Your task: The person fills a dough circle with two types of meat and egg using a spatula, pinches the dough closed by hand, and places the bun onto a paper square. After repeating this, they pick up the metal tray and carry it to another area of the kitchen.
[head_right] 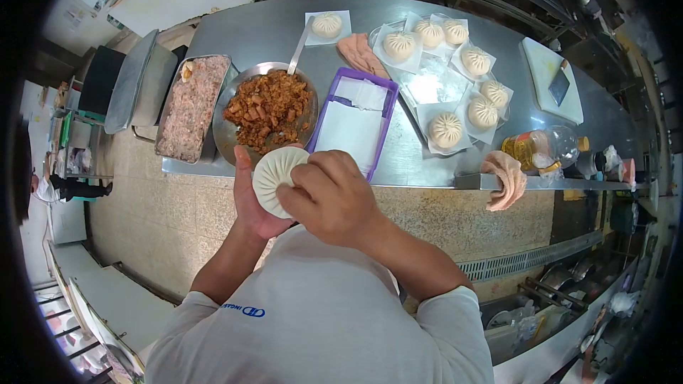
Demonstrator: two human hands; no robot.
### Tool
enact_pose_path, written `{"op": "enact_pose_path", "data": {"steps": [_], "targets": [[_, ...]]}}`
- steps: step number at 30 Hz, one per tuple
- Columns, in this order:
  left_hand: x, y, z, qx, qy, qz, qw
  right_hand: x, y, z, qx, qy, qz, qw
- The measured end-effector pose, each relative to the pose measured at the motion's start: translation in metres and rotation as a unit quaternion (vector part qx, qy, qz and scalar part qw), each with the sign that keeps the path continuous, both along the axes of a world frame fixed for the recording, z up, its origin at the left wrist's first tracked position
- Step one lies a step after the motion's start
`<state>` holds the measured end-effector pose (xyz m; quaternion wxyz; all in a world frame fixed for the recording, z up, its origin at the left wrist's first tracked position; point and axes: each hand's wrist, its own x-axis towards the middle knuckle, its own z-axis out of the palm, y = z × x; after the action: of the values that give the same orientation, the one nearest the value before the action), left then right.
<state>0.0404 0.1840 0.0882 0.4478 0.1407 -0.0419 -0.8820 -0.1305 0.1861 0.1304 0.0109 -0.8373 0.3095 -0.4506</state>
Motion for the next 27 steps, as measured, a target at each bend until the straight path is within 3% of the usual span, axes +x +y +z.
{"op": "enact_pose_path", "data": {"steps": [3, 8, 13, 15, 18, 22, 23, 25, 26, 27], "targets": [[-0.002, -0.003, -0.001, 0.015, -0.012, -0.008, 1.0, -0.001, 0.0, 0.0, 0.016, 0.004, -0.049, 0.999], [-0.006, -0.006, -0.01, 0.015, -0.021, -0.023, 0.999, -0.006, 0.0, -0.014, 0.066, 0.031, -0.002, 0.997], [-0.004, -0.008, -0.005, 0.013, -0.039, 0.021, 0.999, -0.005, -0.005, 0.0, 0.042, 0.034, -0.043, 0.998], [0.002, -0.012, -0.005, -0.031, -0.039, 0.032, 0.998, 0.004, -0.006, 0.0, 0.026, 0.025, -0.114, 0.993], [0.008, -0.017, -0.003, -0.011, -0.075, 0.06, 0.995, 0.024, -0.008, -0.008, 0.046, 0.036, -0.099, 0.993], [0.019, -0.021, -0.01, 0.007, -0.029, 0.055, 0.998, 0.032, -0.012, -0.001, 0.091, 0.069, -0.061, 0.992], [0.02, -0.023, -0.013, -0.025, 0.028, 0.042, 0.998, 0.032, -0.014, -0.001, 0.09, 0.072, -0.06, 0.992], [0.018, -0.03, -0.015, -0.056, 0.086, 0.028, 0.994, 0.028, -0.021, -0.007, 0.205, -0.155, 0.069, 0.964], [0.011, -0.037, -0.015, -0.058, 0.058, 0.061, 0.995, 0.024, -0.031, -0.026, 0.22, -0.217, 0.051, 0.95], [0.004, -0.044, -0.015, -0.057, 0.03, 0.093, 0.994, 0.044, -0.041, -0.065, 0.279, -0.45, -0.001, 0.848]]}}
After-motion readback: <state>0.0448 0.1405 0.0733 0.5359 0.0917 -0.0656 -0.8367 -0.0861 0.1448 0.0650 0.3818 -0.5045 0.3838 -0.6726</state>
